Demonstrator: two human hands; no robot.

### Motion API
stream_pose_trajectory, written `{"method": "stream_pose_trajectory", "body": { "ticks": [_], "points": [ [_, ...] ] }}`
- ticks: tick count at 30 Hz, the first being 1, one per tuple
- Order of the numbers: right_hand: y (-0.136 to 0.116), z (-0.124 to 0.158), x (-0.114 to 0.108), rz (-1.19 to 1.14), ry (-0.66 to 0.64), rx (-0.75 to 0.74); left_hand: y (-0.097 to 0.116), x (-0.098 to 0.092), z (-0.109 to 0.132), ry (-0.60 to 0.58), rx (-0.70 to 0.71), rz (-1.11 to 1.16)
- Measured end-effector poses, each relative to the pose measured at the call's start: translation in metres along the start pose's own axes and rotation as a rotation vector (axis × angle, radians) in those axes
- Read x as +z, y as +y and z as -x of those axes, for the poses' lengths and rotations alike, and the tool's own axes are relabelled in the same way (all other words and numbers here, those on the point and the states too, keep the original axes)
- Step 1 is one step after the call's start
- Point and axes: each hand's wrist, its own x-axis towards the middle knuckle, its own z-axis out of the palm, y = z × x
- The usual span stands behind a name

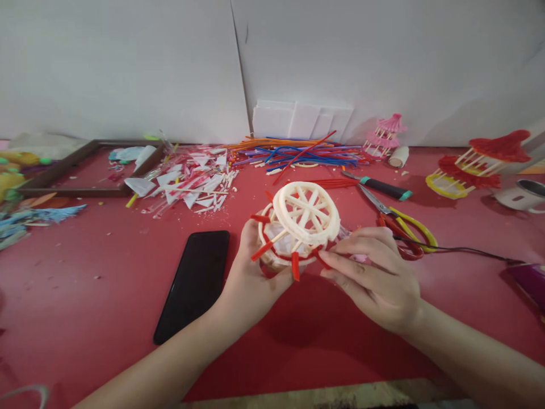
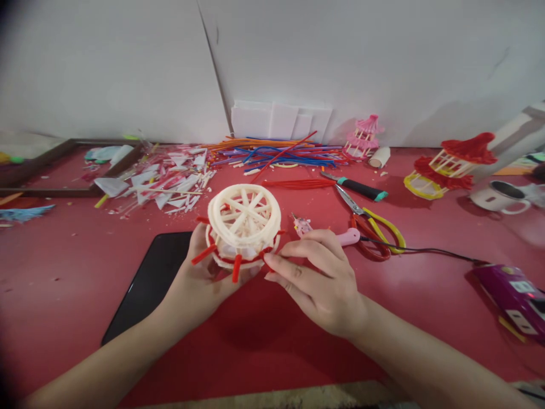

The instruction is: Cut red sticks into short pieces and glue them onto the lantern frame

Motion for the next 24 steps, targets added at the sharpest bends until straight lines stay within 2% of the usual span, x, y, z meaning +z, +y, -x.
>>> {"method": "stream_pose_trajectory", "body": {
  "ticks": [8,24],
  "points": [
    [0.0007,0.0022,0.0001,0.006,-0.016,-0.032,-0.0028,-0.002,0.0008,-0.013,0.051,-0.062],
    [0.0,0.0011,0.0003,-0.006,-0.015,-0.008,-0.0012,-0.0019,0.001,-0.04,0.046,-0.039]
  ]
}}
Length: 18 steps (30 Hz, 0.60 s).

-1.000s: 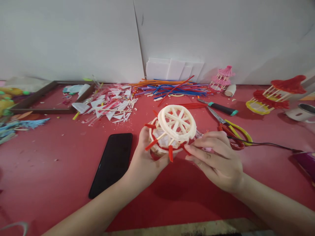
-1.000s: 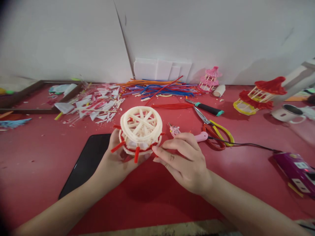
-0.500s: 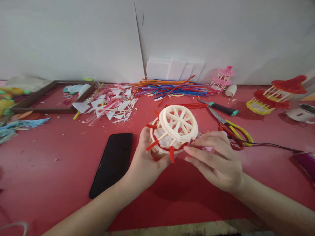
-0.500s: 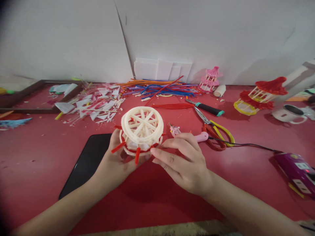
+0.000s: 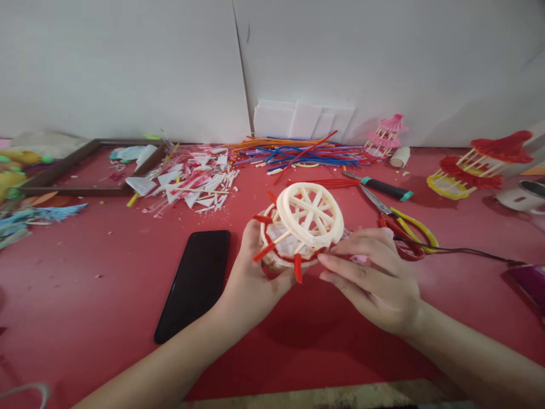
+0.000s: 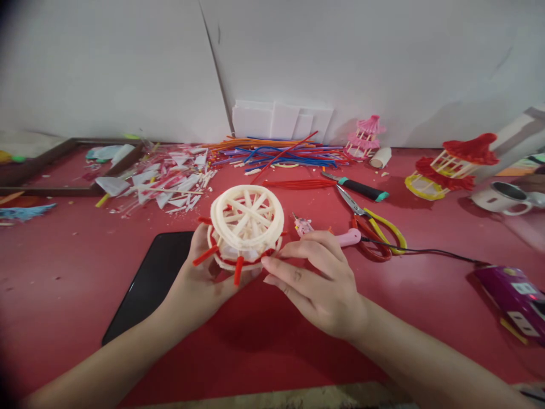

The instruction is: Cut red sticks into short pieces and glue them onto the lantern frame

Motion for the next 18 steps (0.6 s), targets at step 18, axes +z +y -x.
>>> {"method": "stream_pose_trajectory", "body": {
  "ticks": [18],
  "points": [
    [-0.0007,0.0012,-0.0012,-0.043,0.01,0.018,0.0018,-0.001,0.0014,0.017,-0.058,-0.001]
  ]
}}
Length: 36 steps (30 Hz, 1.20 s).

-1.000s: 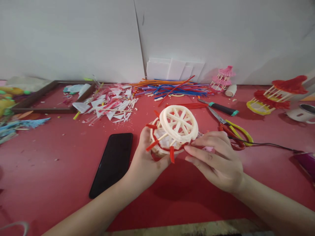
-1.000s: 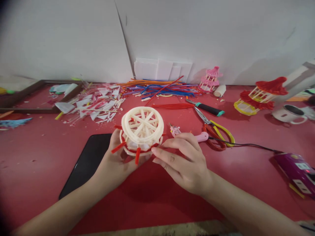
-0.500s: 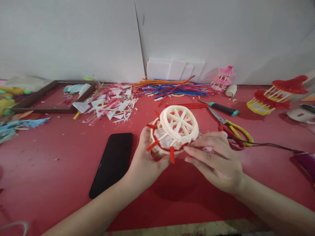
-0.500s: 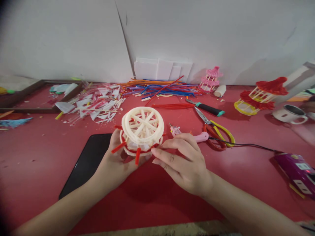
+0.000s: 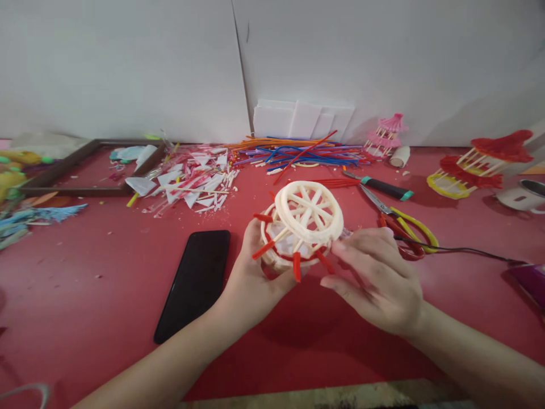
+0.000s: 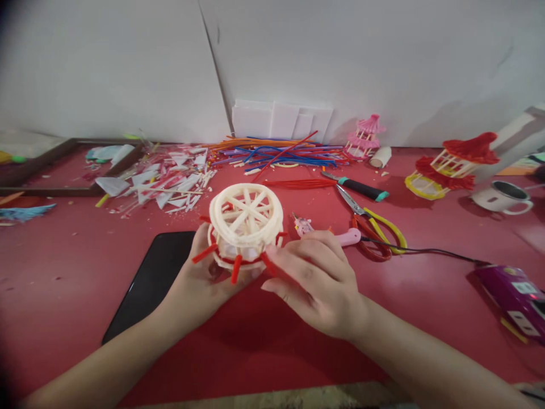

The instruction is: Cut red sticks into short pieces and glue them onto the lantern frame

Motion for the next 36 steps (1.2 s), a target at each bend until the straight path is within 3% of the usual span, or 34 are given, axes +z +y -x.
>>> {"method": "stream_pose_trajectory", "body": {
  "ticks": [3,8,15,17,20,23,27,31,33,36],
  "points": [
    [0.003,0.003,-0.001,-0.086,0.02,0.101,0.004,-0.002,0.001,-0.028,-0.007,-0.011],
    [0.004,0.003,0.001,-0.043,-0.002,0.21,0.009,-0.004,0.002,-0.188,-0.086,0.147],
    [0.014,-0.003,-0.005,0.013,0.022,0.237,0.005,-0.007,0.001,-0.107,-0.256,0.318],
    [0.028,-0.002,-0.012,0.125,-0.061,0.31,0.005,-0.01,-0.002,-0.049,-0.299,0.357],
    [0.056,0.007,-0.022,0.362,-0.348,0.375,0.009,-0.012,-0.006,0.005,-0.299,0.4],
    [0.076,0.02,-0.03,0.416,-0.569,0.39,0.014,-0.01,-0.008,0.086,-0.266,0.43],
    [0.083,0.031,-0.031,0.457,-0.684,0.342,0.017,-0.008,-0.009,0.104,-0.196,0.432],
    [0.08,0.023,-0.028,0.47,-0.657,0.348,0.012,-0.01,-0.007,0.047,-0.128,0.38],
    [0.075,0.016,-0.027,0.439,-0.527,0.372,0.009,-0.011,-0.005,0.016,-0.079,0.341],
    [0.065,0.012,-0.027,0.365,-0.217,0.454,0.006,-0.011,-0.005,0.018,-0.058,0.224]
  ]
}}
